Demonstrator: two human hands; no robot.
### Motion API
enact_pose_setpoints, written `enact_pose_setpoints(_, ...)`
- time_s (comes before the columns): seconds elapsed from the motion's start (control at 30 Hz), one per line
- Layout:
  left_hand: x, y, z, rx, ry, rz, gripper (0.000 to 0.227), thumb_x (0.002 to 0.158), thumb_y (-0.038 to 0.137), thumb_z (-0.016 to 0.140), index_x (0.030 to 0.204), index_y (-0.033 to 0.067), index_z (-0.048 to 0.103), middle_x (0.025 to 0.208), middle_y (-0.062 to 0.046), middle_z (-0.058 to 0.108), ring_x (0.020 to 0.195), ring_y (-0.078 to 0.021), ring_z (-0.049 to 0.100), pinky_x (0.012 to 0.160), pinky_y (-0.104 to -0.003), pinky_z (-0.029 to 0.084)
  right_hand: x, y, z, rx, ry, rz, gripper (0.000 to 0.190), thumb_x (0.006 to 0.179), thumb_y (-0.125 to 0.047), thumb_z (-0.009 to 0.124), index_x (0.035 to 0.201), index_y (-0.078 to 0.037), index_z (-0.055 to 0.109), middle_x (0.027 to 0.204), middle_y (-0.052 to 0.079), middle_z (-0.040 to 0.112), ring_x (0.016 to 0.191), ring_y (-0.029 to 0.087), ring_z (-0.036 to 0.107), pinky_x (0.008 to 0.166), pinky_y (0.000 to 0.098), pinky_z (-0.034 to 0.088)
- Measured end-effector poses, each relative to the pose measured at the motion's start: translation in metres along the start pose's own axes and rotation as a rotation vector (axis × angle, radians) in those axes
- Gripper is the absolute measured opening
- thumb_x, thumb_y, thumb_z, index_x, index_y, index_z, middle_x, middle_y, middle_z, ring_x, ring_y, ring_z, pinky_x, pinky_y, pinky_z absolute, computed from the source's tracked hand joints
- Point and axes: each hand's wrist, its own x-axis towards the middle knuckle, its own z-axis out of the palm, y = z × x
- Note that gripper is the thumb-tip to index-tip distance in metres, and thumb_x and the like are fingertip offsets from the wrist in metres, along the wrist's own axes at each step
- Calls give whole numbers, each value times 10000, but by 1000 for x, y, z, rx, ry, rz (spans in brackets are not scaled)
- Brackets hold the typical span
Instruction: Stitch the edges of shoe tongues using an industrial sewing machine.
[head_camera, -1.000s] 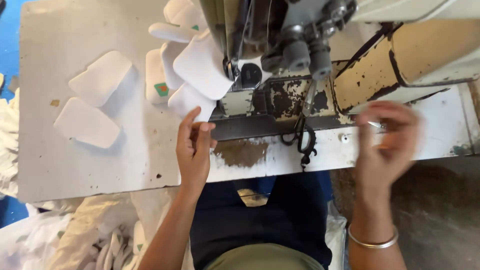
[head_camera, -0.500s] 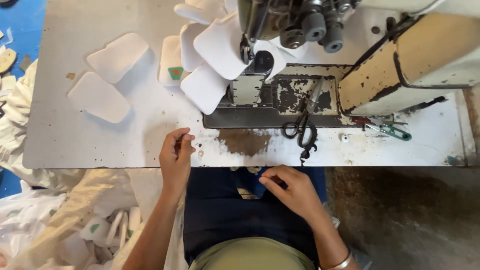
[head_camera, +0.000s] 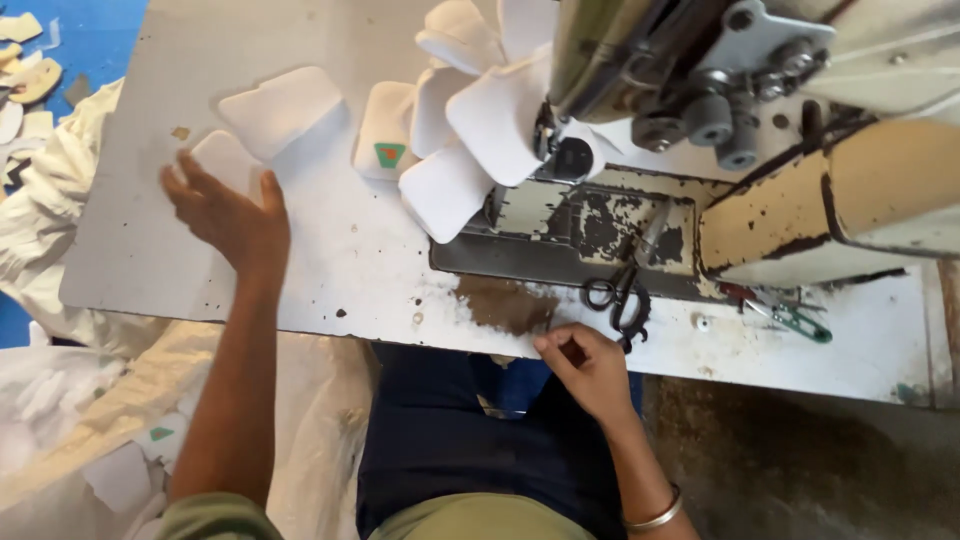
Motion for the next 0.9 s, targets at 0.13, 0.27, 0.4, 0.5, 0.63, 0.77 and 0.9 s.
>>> enact_pose_setpoints(0.13,-1,-20,2,108,-63,-468,1132,870,364,927,1566,-13,117,1542,-339,315,1335,-518,350,1088,-635,212,-1,-1,4,-29,54,-20,220,863,-244,827,884,-38,752,725,21,723,642,66,638,602,231,521)
enact_pose_setpoints(0.27,-65,8,-21,-257,-4,-508,1001,881,238,900,1577,7,220,1531,-250,479,1397,-395,517,1161,-519,346,-2,-3,8,-41,93,-52,204,866,-232,818,886,-40,752,752,10,731,655,65,655,617,226,531)
enact_pose_setpoints(0.4,-132,115,-74,-559,-34,-571,671,899,104,794,1442,-58,434,1407,-235,586,1278,-335,601,1085,-401,461,-6,-12,12,-27,37,50,200,870,-229,810,938,-45,770,783,22,753,684,77,666,647,227,543)
enact_pose_setpoints(0.5,-185,172,-101,-314,-215,-203,332,810,36,796,1128,-21,719,1018,-194,720,986,-350,654,904,-418,506,-20,-18,24,208,-172,160,294,910,-222,737,1151,-57,704,1012,29,744,914,84,670,828,233,531)
enact_pose_setpoints(0.63,-211,219,-123,-605,-549,191,592,718,40,785,1289,-10,641,1389,-202,565,1104,-360,597,957,-444,489,-40,-1,44,630,-221,300,435,1004,-263,597,1360,-15,570,1241,83,690,1119,131,641,983,295,504)
enact_pose_setpoints(0.77,-187,237,-138,-731,-604,121,483,838,130,800,1300,79,668,1524,-181,465,1108,-287,547,981,-399,461,-42,-2,23,821,-100,442,472,1018,-281,525,1362,41,560,1217,141,696,1091,195,665,971,341,509)
enact_pose_setpoints(0.9,-178,210,-127,-857,-834,-75,391,928,139,733,1316,101,702,1355,-163,552,1049,-226,541,947,-362,455,-36,-34,2,888,-207,571,466,997,-282,508,1362,5,540,1173,139,695,1029,212,682,914,356,539)
